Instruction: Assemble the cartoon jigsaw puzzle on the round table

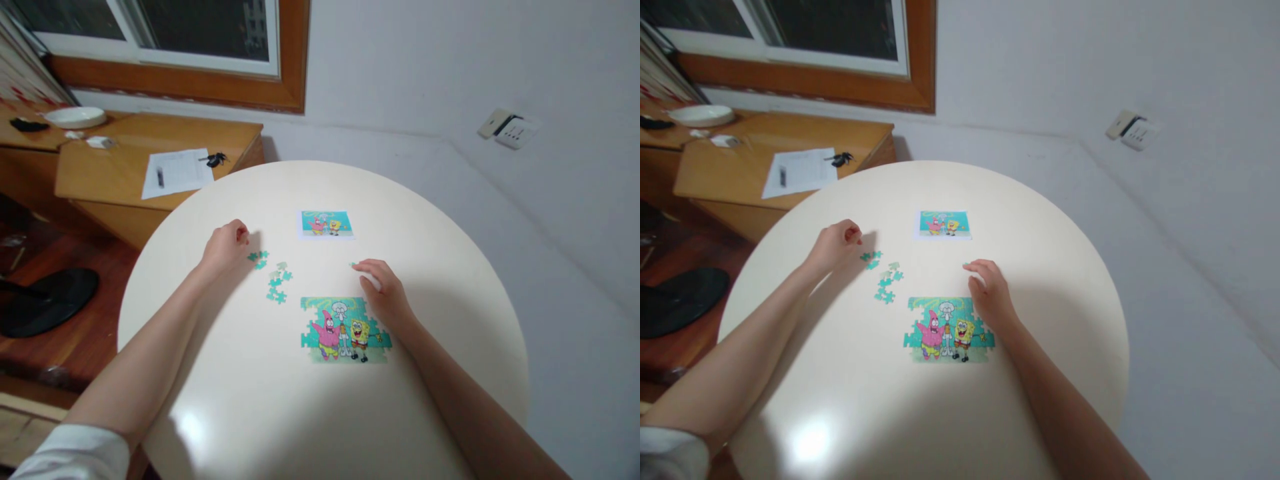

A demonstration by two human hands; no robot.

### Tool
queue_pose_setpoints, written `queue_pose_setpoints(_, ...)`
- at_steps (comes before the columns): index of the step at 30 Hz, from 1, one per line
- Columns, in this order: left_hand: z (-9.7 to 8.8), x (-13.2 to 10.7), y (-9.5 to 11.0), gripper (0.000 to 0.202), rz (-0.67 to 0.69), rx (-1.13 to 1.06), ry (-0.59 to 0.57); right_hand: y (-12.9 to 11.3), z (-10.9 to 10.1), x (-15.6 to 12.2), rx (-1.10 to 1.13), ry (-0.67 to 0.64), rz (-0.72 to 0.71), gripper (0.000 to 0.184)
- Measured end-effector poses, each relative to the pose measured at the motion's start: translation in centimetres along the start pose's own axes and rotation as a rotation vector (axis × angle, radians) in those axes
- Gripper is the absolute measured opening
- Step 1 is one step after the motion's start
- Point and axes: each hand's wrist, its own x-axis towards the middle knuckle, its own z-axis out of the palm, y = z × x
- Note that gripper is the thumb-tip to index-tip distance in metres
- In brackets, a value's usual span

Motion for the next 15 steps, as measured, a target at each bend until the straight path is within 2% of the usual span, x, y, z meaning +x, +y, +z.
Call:
queue_pose_setpoints(5,0.2,-0.1,0.0,0.026,0.045,0.027,-0.054,-0.1,-0.1,0.0,0.014,0.004,0.001,0.019)
queue_pose_setpoints(15,-0.5,-0.6,1.1,0.02,0.092,0.126,-0.247,-0.1,-0.1,0.0,0.018,0.004,0.021,0.018)
